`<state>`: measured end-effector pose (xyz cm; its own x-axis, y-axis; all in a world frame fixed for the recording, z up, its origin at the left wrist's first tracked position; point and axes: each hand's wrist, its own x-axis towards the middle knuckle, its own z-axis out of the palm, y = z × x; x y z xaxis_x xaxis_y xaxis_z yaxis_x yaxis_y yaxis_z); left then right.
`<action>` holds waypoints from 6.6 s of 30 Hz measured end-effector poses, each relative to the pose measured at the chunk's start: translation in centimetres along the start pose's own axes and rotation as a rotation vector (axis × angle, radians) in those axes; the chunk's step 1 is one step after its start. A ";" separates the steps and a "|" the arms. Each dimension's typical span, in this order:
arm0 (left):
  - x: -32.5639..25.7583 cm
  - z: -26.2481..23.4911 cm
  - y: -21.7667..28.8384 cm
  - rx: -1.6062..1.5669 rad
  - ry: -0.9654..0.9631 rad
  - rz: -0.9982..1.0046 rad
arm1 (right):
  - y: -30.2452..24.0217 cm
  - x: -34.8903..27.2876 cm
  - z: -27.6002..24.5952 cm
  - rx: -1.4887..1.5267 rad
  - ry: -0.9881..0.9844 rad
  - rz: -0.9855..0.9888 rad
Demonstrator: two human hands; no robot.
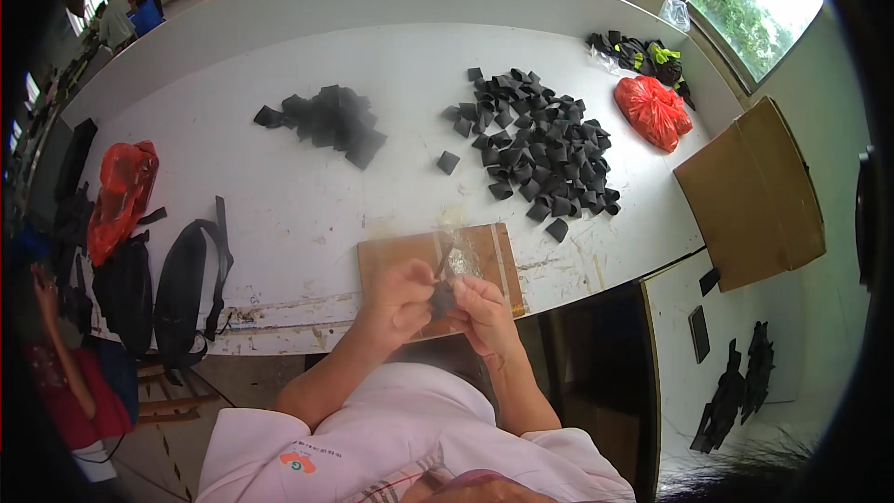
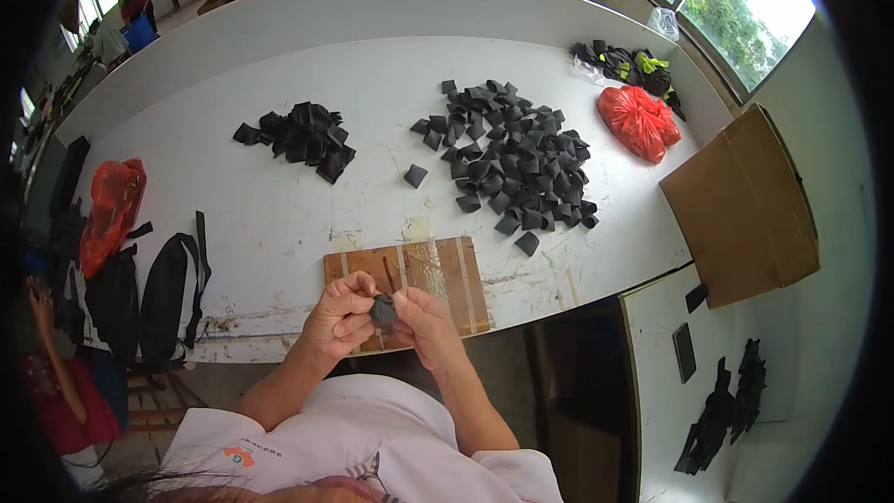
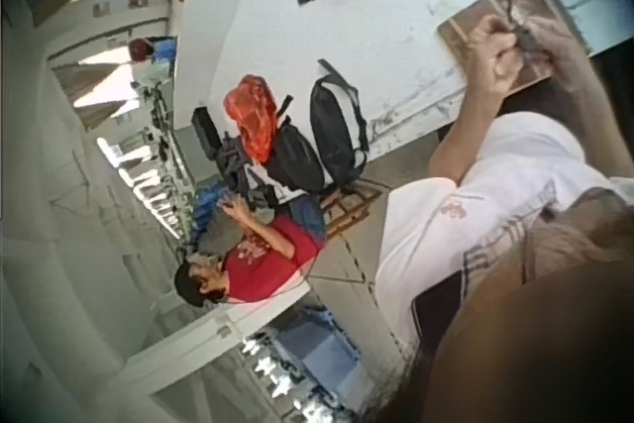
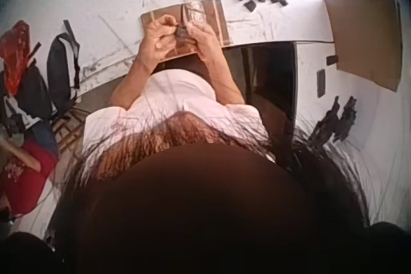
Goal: Applying adhesive and assembling small black foam pieces at a factory workbench.
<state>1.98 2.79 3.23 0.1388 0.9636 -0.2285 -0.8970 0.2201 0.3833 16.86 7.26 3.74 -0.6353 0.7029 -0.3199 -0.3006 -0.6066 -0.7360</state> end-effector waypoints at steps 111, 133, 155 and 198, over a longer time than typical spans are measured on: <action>18.0 -13.7 12.9 2.021 0.364 0.190 | 4.3 7.8 -12.1 -0.961 0.779 -0.617; -1.9 -8.2 1.1 2.145 -0.208 1.384 | 8.3 4.8 0.3 0.326 0.028 0.145; -1.8 -4.9 -1.5 0.860 0.411 0.321 | 6.5 1.0 0.1 -1.007 0.503 -0.733; 3.3 2.3 1.4 0.971 0.006 0.816 | -2.2 4.2 0.0 -0.672 0.147 -0.651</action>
<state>2.19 6.62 5.08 -0.3117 0.8712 0.3793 -0.0446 -0.4122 0.9100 14.86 11.54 4.03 -0.3771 0.8955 0.2365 -0.0624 0.2302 -0.9711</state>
